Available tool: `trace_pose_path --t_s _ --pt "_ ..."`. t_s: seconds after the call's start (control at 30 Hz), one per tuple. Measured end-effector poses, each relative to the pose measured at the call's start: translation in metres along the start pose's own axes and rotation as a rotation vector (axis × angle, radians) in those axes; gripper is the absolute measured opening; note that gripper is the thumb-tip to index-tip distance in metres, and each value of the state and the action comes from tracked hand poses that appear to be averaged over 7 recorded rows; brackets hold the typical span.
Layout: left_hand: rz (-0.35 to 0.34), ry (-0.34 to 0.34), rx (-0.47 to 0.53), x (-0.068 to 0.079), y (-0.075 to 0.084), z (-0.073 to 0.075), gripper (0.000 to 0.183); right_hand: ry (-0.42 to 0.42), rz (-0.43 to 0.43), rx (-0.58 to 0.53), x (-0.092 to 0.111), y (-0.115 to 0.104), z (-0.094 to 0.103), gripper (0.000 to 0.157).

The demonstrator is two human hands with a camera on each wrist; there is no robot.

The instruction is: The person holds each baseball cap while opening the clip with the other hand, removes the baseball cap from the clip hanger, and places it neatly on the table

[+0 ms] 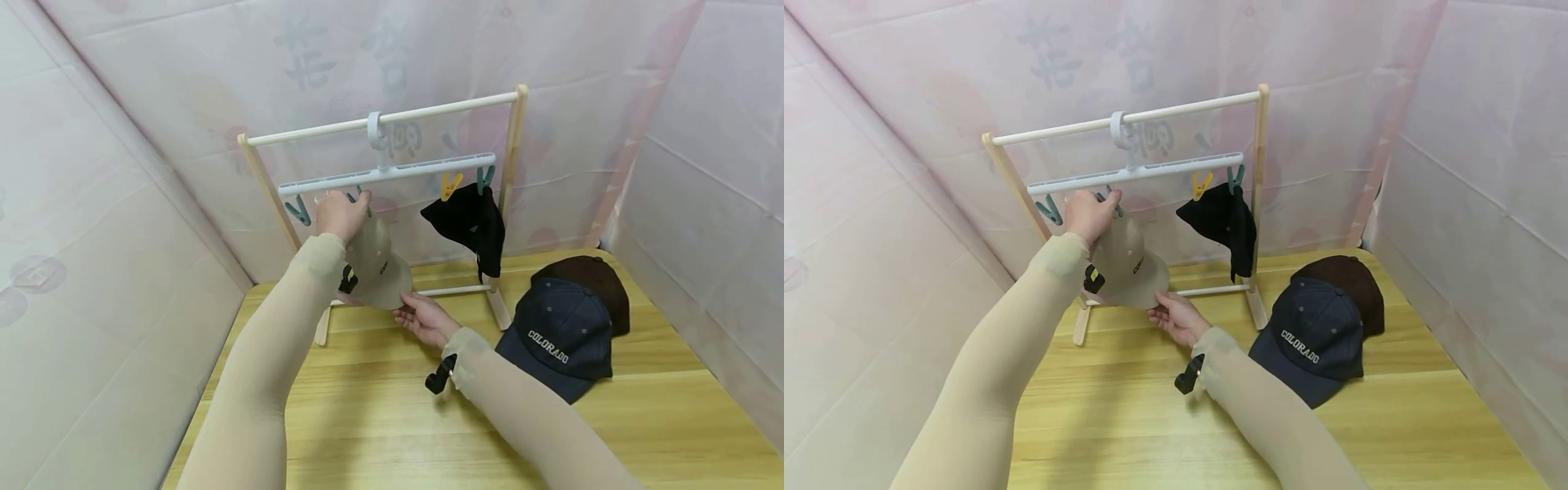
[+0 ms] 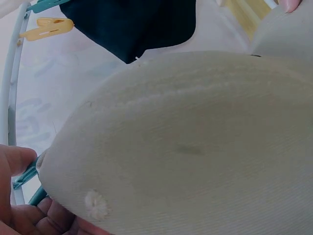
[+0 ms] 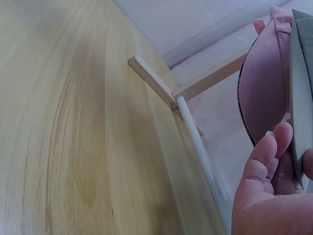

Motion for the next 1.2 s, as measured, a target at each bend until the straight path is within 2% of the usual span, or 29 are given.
trace_pose_path --t_s 0.23,0.6,0.77,0.93,1.2 --pt "0.012 0.007 0.024 0.000 0.000 0.001 0.052 -0.006 0.009 -0.025 0.000 0.001 0.001 0.028" --pt "-0.029 0.018 0.029 0.000 0.004 0.002 0.052 -0.006 0.026 -0.093 0.001 0.003 0.002 0.024" --pt "-0.038 0.005 0.032 0.001 0.006 0.001 0.051 -0.010 0.039 -0.106 0.002 0.004 0.003 0.022" --pt "-0.049 0.003 0.037 0.001 0.007 0.000 0.050 0.022 0.038 -0.135 0.002 0.006 0.007 0.020" --pt "-0.036 -0.018 0.031 0.002 0.007 -0.002 0.050 0.029 0.045 -0.196 0.007 0.009 0.011 0.021"
Point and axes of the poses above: each hand's wrist, its own x-axis away from the middle knuckle, its own z-axis out of the back of the hand, y = z × x, the point moved 10 cm from there along -x, towards the middle knuckle, and after that the axes turned 7 degrees about z, right-handed, at the moved point
